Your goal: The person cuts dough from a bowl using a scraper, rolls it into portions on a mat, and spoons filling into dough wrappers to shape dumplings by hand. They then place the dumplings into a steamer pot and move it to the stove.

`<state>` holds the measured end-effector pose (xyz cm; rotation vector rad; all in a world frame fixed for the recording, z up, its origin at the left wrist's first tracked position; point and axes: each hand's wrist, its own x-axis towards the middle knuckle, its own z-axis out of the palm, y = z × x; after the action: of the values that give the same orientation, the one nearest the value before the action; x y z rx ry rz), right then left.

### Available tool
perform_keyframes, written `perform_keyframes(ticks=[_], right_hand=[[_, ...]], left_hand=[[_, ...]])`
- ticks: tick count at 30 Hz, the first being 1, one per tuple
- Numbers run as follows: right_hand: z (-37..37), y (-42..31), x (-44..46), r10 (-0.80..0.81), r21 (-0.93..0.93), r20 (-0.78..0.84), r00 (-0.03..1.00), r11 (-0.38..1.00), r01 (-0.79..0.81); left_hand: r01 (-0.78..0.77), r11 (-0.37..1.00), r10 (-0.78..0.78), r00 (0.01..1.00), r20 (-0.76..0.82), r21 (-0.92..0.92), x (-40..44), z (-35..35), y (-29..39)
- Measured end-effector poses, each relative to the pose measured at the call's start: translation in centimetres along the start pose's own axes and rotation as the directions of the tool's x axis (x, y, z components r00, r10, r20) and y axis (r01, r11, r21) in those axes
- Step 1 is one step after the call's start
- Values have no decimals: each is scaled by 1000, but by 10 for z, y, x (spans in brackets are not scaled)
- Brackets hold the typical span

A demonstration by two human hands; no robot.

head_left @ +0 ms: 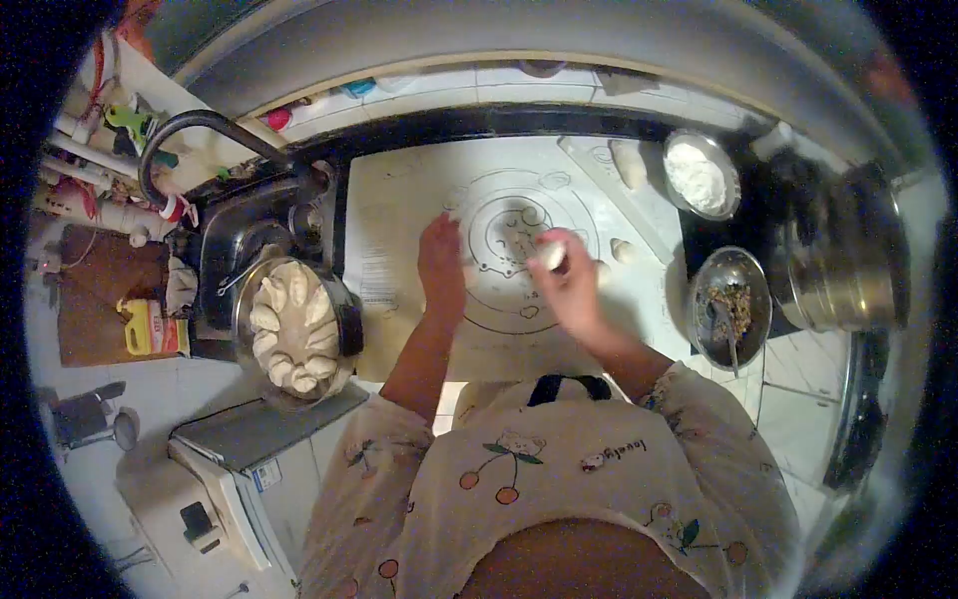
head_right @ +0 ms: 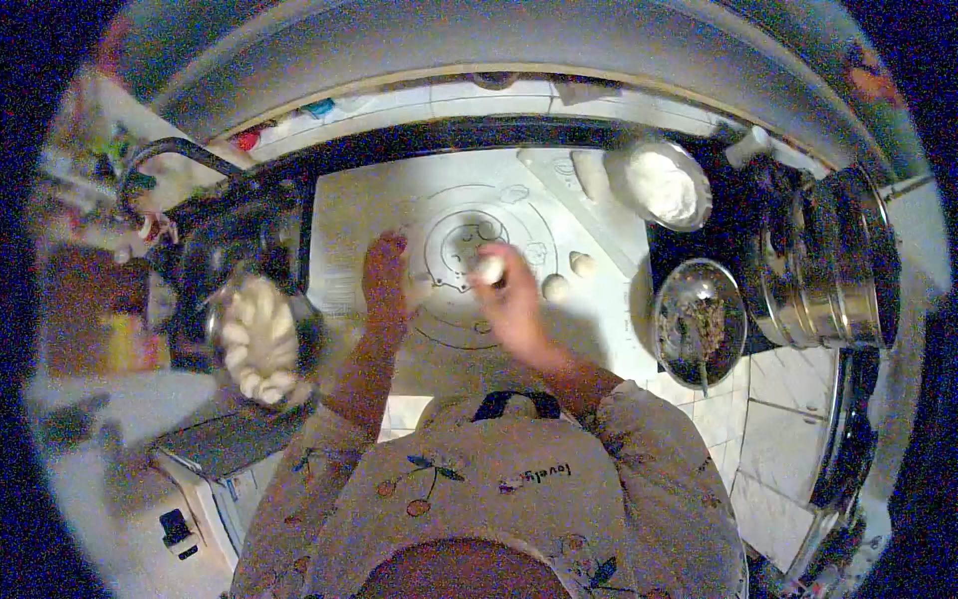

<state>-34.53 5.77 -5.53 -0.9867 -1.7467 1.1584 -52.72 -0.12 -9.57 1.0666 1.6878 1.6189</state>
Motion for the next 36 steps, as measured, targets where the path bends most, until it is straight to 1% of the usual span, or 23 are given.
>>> perform_keyframes(ticks=[1,2,3,4,5,6,9,11,12,15,17,18,20,21,23,26,27,29,30,32,33,35,36], right_hand=[[-8,13,10,-61,-180,-55,997,982,50],[-15,20,14,124,-216,-20,992,968,-125],[-21,28,14,166,-384,75,983,915,-125],[-18,29,10,99,-663,154,983,748,28],[-15,29,5,60,-852,249,967,488,189],[-8,35,4,44,-775,337,940,580,250],[27,38,2,-49,-496,595,802,763,415],[53,11,3,223,-559,646,730,789,254],[57,9,5,237,-505,682,692,837,210],[63,15,8,228,-341,765,602,937,79],[67,40,1,175,-229,798,576,973,22],[68,37,-1,267,-350,778,569,936,40],[72,27,-4,435,-566,706,559,821,76],[72,44,-12,387,-522,725,570,848,88],[72,90,-34,290,-432,755,588,894,114],[65,80,-39,160,-464,764,625,809,361],[61,60,-35,214,-505,759,615,789,348],[49,9,-22,321,-586,736,596,743,324],[46,1,-25,248,-521,741,624,798,301],[41,-9,-36,104,-376,726,680,888,265],[40,-11,-38,50,-282,657,753,942,184],[40,-15,-37,-20,-56,466,884,997,52],[22,-38,-18,269,-148,486,831,963,-226]], left_hand=[[-137,904,140,990,21,405,-1,-10,-7],[-188,668,154,982,113,720,-20,-20,1],[-234,329,126,971,203,915,-36,-28,4],[-179,384,32,983,181,906,-42,-32,-4],[-121,432,-60,985,163,894,-46,-35,-18],[-61,475,-151,977,149,878,-47,-36,-26],[13,704,-212,958,193,710,-48,-40,-29],[-196,668,-116,925,362,717,-51,-38,-26],[-300,641,-73,893,444,707,-53,-37,-25],[-339,647,-19,888,459,683,-61,-35,-24],[-293,633,-133,871,473,717,-64,-28,-6],[-271,622,-189,858,477,735,-65,-26,0],[-420,495,-195,799,569,761,-65,-26,-24],[-494,424,-203,765,611,759,-64,-27,-32],[-533,404,-218,733,644,744,-61,-28,-18],[-626,352,-158,693,704,695,-56,-31,-17],[-662,329,-126,676,726,674,-54,-33,-19],[-646,337,-88,703,706,685,-46,-29,-18],[-638,341,-70,716,695,691,-40,-26,-18],[-465,472,-158,791,591,749,-12,-35,-29],[-366,528,-208,819,535,766,-2,-42,-41],[-440,407,33,883,468,801,-7,-37,-93],[-397,427,-79,879,471,813,-2,-29,-47]])
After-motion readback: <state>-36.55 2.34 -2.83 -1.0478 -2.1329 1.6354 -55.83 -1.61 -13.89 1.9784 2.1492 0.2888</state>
